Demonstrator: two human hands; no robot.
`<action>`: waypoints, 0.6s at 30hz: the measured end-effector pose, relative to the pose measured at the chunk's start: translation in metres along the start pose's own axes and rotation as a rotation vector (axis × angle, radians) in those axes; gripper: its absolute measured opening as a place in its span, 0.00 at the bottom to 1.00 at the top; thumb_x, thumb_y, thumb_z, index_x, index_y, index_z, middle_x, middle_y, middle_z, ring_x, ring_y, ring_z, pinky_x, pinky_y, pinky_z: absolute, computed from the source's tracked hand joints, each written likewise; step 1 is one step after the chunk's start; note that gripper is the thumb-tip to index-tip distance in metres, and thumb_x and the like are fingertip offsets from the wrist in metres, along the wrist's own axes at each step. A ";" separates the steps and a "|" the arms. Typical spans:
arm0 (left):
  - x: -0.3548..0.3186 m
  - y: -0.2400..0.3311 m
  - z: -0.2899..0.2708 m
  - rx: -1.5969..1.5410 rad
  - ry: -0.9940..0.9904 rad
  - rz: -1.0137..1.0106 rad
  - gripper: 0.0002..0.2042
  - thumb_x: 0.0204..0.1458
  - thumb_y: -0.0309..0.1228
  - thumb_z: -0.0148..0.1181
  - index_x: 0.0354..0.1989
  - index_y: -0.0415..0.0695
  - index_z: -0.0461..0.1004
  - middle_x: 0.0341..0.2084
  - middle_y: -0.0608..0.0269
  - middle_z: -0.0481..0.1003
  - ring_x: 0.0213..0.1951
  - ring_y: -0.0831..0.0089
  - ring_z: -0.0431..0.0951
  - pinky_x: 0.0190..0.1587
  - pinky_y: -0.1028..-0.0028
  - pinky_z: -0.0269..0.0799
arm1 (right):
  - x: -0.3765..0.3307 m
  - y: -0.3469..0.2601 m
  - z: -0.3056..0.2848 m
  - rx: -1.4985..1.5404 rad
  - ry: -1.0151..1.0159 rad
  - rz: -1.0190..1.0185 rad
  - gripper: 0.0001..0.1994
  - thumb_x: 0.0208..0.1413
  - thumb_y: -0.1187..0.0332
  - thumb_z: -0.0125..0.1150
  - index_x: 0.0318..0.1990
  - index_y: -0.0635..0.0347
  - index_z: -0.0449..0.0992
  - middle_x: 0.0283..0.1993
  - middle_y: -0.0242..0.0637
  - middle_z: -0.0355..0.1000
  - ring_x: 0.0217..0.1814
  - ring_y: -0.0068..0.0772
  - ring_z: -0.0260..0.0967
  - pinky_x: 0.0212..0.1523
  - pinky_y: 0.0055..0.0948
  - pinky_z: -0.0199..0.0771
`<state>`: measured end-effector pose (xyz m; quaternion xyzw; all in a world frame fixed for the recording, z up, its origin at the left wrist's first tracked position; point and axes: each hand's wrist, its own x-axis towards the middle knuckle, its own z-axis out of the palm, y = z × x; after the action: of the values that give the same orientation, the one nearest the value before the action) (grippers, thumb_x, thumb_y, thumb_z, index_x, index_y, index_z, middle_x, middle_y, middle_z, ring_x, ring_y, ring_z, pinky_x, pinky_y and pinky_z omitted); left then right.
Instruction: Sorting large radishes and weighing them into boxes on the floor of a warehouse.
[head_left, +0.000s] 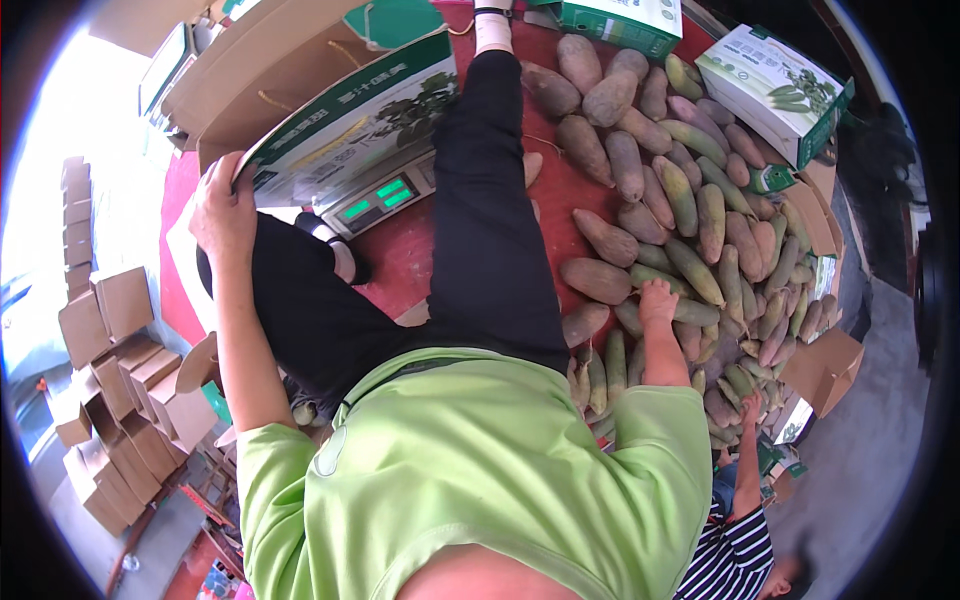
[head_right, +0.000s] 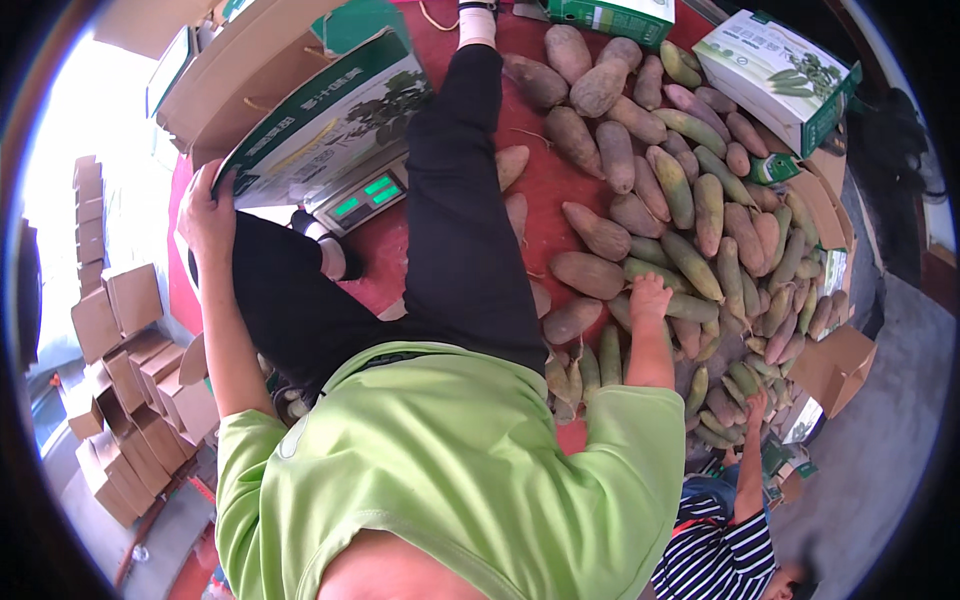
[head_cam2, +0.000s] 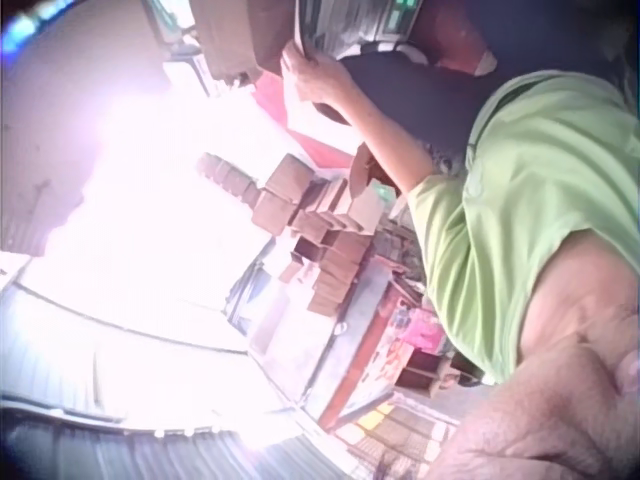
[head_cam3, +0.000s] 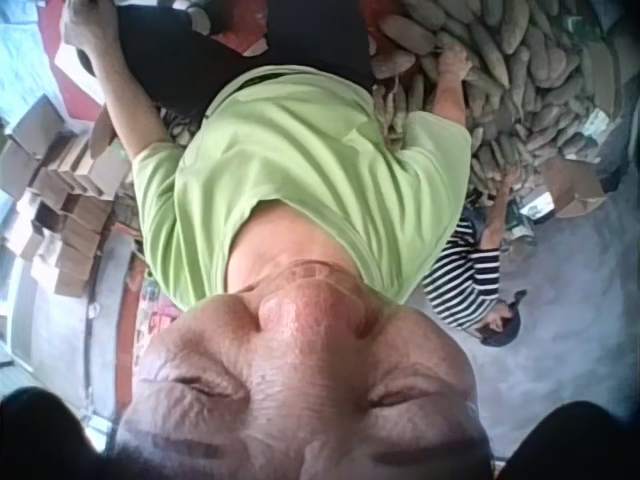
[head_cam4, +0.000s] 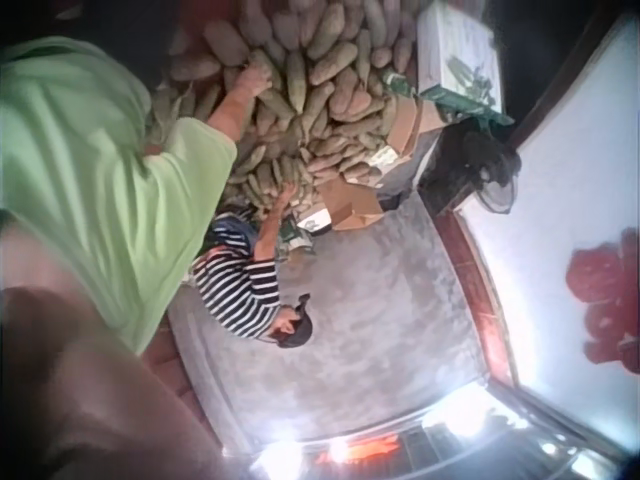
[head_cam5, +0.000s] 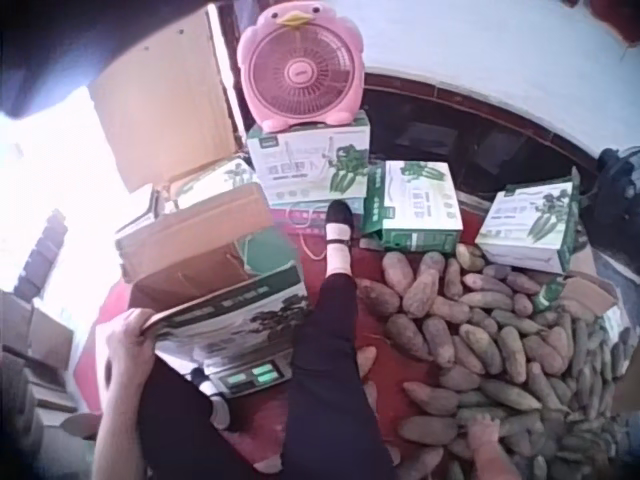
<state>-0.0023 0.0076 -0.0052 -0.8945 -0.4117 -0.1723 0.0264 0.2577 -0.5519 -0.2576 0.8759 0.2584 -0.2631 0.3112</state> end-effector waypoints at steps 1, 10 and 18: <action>0.000 -0.002 0.001 0.018 0.000 0.006 0.08 0.52 0.34 0.56 0.40 0.54 0.75 0.34 0.66 0.77 0.39 0.61 0.77 0.37 0.65 0.71 | 0.000 0.001 -0.001 -0.005 0.006 -0.007 0.14 0.53 0.68 0.55 0.48 0.47 0.70 0.51 0.30 0.66 0.57 0.34 0.62 0.50 0.44 0.67; -0.001 0.000 -0.006 0.060 -0.010 -0.005 0.07 0.51 0.34 0.56 0.38 0.55 0.75 0.35 0.69 0.77 0.42 0.64 0.76 0.39 0.63 0.71 | -0.013 0.016 -0.052 0.351 0.309 0.040 0.16 0.47 0.69 0.63 0.45 0.51 0.70 0.47 0.33 0.71 0.53 0.37 0.66 0.48 0.42 0.69; 0.000 -0.006 -0.006 0.041 -0.042 0.052 0.08 0.51 0.35 0.57 0.40 0.55 0.75 0.35 0.68 0.77 0.41 0.65 0.76 0.38 0.64 0.71 | 0.020 0.042 -0.088 1.437 0.830 0.134 0.21 0.52 0.73 0.61 0.55 0.63 0.68 0.51 0.41 0.70 0.50 0.34 0.68 0.51 0.30 0.66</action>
<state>-0.0087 0.0110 -0.0001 -0.9076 -0.3923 -0.1441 0.0405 0.3249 -0.5146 -0.1943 0.9005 0.0687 -0.0006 -0.4295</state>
